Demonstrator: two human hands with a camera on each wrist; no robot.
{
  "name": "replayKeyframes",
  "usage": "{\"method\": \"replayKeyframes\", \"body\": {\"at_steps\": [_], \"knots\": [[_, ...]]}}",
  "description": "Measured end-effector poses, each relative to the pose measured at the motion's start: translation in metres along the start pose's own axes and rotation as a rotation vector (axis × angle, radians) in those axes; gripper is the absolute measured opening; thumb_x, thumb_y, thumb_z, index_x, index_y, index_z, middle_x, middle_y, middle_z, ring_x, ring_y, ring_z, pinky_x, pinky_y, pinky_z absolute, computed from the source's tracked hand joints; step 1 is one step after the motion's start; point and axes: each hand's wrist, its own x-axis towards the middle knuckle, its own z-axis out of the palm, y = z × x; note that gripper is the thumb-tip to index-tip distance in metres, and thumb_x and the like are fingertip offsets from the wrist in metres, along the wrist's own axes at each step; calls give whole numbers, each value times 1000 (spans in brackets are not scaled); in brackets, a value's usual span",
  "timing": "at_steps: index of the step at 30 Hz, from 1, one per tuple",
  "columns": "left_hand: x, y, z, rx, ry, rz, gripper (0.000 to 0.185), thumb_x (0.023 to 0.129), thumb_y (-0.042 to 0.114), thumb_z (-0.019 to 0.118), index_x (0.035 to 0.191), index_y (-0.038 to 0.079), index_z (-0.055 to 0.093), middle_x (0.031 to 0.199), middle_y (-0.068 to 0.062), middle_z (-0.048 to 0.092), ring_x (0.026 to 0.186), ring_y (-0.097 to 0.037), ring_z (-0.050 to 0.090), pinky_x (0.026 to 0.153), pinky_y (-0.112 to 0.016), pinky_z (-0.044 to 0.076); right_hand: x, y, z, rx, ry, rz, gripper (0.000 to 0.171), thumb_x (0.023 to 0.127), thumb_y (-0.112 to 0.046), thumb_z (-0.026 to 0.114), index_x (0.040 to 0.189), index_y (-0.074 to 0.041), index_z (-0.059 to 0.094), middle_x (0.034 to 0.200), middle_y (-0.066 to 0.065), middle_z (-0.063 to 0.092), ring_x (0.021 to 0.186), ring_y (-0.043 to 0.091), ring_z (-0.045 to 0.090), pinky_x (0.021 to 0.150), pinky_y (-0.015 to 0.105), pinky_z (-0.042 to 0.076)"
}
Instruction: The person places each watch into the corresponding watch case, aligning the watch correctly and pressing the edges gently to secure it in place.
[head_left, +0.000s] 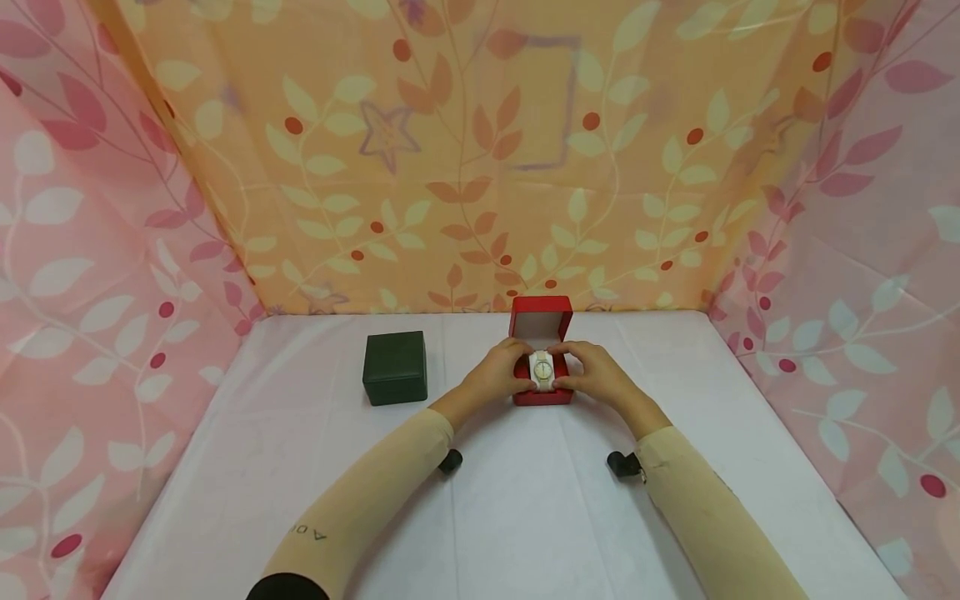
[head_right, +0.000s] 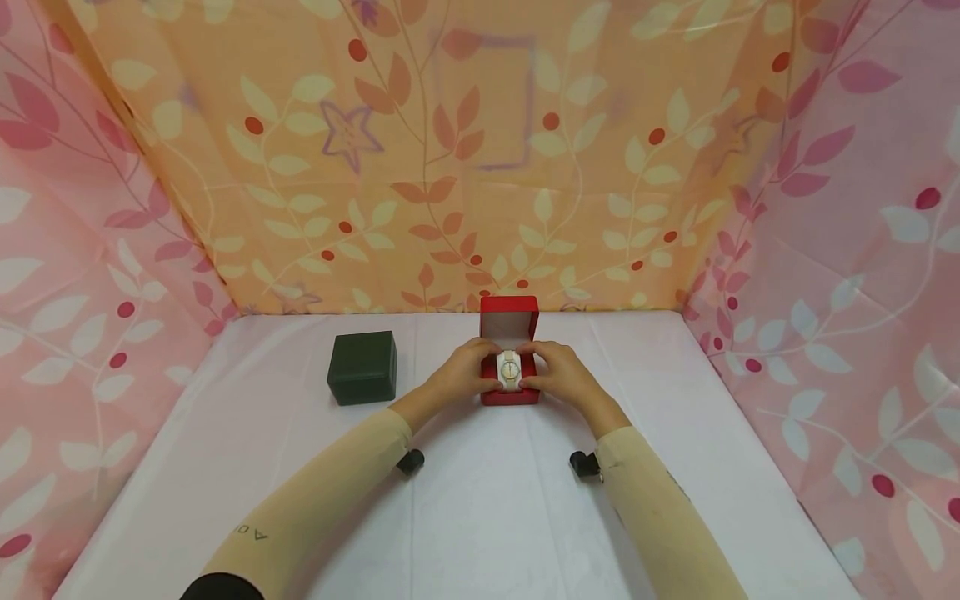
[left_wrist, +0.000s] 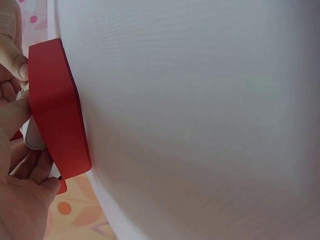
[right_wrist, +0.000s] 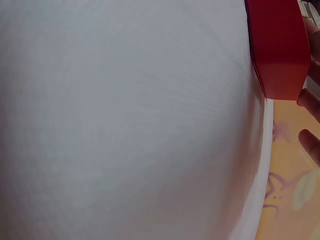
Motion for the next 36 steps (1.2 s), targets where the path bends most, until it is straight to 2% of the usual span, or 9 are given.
{"method": "replayKeyframes", "body": {"at_steps": [13, 20, 24, 30, 36], "knots": [[-4, 1, 1, -18, 41, -29, 56, 82, 27, 89, 128, 5, 65, 129, -9, 61, 120, -20, 57, 105, -33, 51, 3, 2, 0, -4, -16, 16, 58, 80, -24, 89, 133, -18, 66, 138, 6, 65, 138, 34, 51, 117, 59, 34], [-4, 4, -1, -15, 25, -25, 56, 82, 27, 88, 128, 3, 65, 130, -10, 61, 120, -21, 58, 105, -33, 51, 3, 4, 0, -8, -28, 16, 61, 80, -26, 89, 135, -15, 65, 139, 7, 64, 139, 35, 49, 117, 58, 34], [-4, 7, -2, -20, 22, -52, 56, 83, 26, 88, 129, 3, 65, 131, -10, 61, 121, -21, 58, 107, -35, 50, 3, 4, -1, -1, -28, 7, 61, 80, -25, 89, 135, -16, 65, 138, 7, 64, 138, 35, 50, 117, 59, 35], [-5, 13, 0, -46, 53, -110, 57, 81, 23, 89, 129, 4, 64, 131, -10, 61, 122, -21, 57, 109, -35, 48, 3, 2, -2, 16, -3, -54, 59, 78, -19, 90, 132, -14, 66, 135, 8, 65, 136, 34, 52, 116, 59, 36], [-5, 13, 2, -55, 84, -109, 56, 80, 21, 90, 126, 4, 65, 128, -10, 61, 119, -21, 57, 108, -35, 48, 3, 4, 0, 27, 11, -52, 58, 77, -23, 91, 130, -15, 67, 134, 7, 66, 135, 33, 53, 115, 57, 37]]}}
